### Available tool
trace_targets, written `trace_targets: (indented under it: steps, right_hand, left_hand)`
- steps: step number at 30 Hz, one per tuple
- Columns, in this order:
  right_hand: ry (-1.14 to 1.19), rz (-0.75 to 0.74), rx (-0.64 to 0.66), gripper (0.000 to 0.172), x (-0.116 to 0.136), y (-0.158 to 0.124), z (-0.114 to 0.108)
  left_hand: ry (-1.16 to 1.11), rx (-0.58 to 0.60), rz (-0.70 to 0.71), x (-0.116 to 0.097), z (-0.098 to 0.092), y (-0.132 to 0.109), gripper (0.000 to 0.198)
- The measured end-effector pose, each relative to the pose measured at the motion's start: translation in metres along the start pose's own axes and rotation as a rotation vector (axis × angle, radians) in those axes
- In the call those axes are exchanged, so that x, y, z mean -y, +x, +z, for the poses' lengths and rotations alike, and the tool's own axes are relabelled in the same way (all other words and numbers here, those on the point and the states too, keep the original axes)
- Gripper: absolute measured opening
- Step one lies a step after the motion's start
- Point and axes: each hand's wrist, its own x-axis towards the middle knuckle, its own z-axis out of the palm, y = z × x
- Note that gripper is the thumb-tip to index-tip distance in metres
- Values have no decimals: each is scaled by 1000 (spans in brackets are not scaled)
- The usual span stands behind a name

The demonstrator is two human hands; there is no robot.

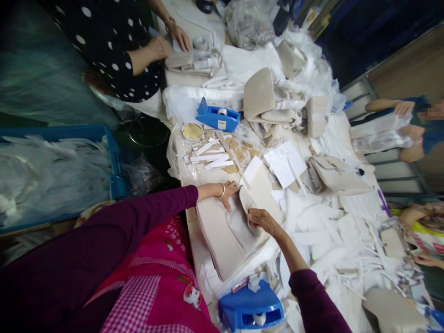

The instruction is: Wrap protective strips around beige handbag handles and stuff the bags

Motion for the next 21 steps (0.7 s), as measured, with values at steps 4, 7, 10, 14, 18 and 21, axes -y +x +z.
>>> trace_targets:
  steps: [4,7,10,14,18,21]
  right_hand:
    - [-84,-5,15,37,2,6,1]
    - [-96,15,24,37,-7,11,9]
    - [-47,31,22,39,-12,12,13]
    - [-2,62,20,42,-5,9,13]
    - [16,96,0,42,4,7,13]
    - [13,97,-10,41,4,8,15]
  left_hand:
    - [24,30,1,3,2,2,138]
    - [40,42,-1,2,3,1,139]
    - [50,47,-6,-1,1,-2,137]
    - [45,62,-23,-4,-1,-3,132]
    - [-12,48,-31,-3,1,-2,131]
    - [-43,21,-7,0,3,1,134]
